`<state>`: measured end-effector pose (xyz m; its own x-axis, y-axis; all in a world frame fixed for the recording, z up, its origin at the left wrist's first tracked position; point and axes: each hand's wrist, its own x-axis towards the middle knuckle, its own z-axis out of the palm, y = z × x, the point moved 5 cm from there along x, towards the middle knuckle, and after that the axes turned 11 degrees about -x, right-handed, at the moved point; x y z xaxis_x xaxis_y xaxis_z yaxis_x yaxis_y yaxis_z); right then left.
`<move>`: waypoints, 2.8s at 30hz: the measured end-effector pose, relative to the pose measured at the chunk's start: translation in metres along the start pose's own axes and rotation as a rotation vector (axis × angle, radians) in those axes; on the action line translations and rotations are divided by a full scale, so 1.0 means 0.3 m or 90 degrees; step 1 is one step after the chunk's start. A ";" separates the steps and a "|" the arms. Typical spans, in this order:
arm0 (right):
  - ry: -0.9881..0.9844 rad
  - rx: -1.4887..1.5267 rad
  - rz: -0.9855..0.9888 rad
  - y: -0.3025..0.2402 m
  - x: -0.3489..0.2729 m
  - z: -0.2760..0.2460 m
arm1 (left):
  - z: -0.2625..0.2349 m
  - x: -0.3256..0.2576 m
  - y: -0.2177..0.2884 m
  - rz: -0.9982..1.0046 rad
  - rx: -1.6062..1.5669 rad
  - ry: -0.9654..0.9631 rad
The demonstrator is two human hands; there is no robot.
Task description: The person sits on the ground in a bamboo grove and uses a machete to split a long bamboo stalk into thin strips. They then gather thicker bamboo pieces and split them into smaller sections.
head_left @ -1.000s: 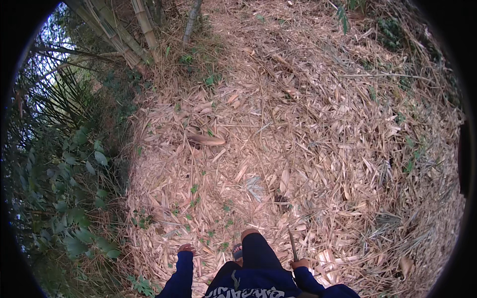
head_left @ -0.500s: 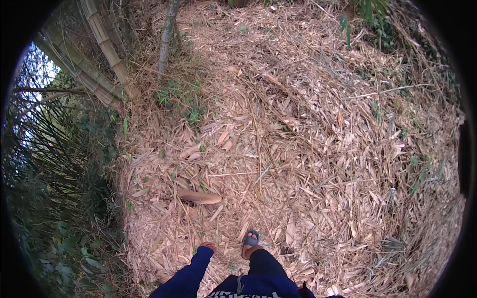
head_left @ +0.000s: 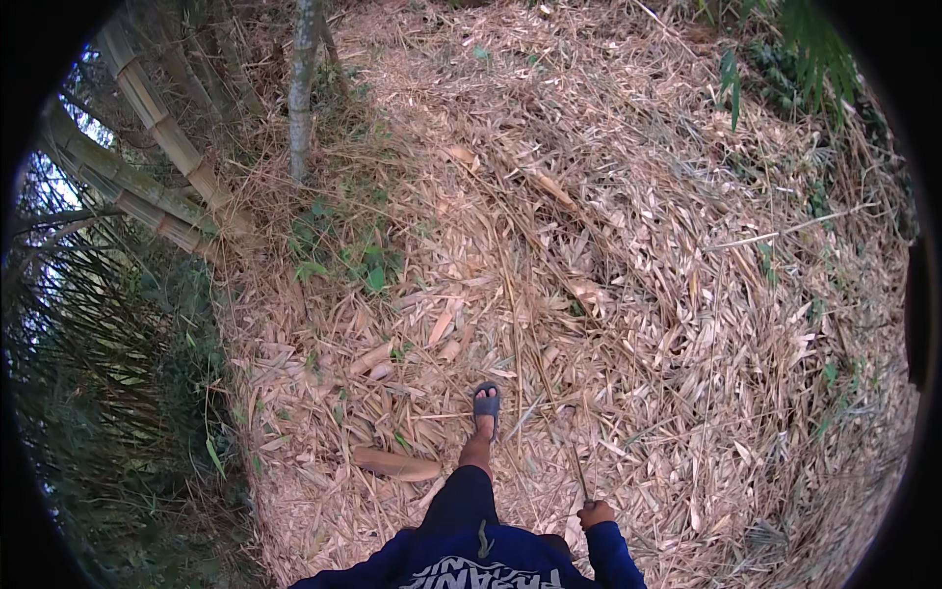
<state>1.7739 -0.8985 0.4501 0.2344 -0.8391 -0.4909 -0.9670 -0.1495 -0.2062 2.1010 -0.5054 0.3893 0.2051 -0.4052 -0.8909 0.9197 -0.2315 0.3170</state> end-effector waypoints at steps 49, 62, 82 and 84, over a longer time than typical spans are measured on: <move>-0.260 -0.232 -0.125 -3.471 3.755 -1.020 | 1.334 1.821 4.029 0.156 -0.160 0.210; -0.295 -0.112 0.256 -3.984 4.181 -1.426 | 1.571 2.098 5.121 0.135 -0.171 0.185; -0.319 -0.322 -0.001 -5.549 5.633 -1.999 | 2.440 2.724 7.254 0.298 -0.077 0.130; -0.325 -0.324 -0.032 -5.697 5.730 -2.084 | 2.544 2.614 7.568 0.469 0.050 0.272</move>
<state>3.7672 -2.4126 0.4881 0.1767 -0.4943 -0.8512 -0.8512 -0.5110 0.1200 4.0946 -2.0239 0.6587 0.8645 -0.1110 -0.4902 0.4800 -0.1071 0.8707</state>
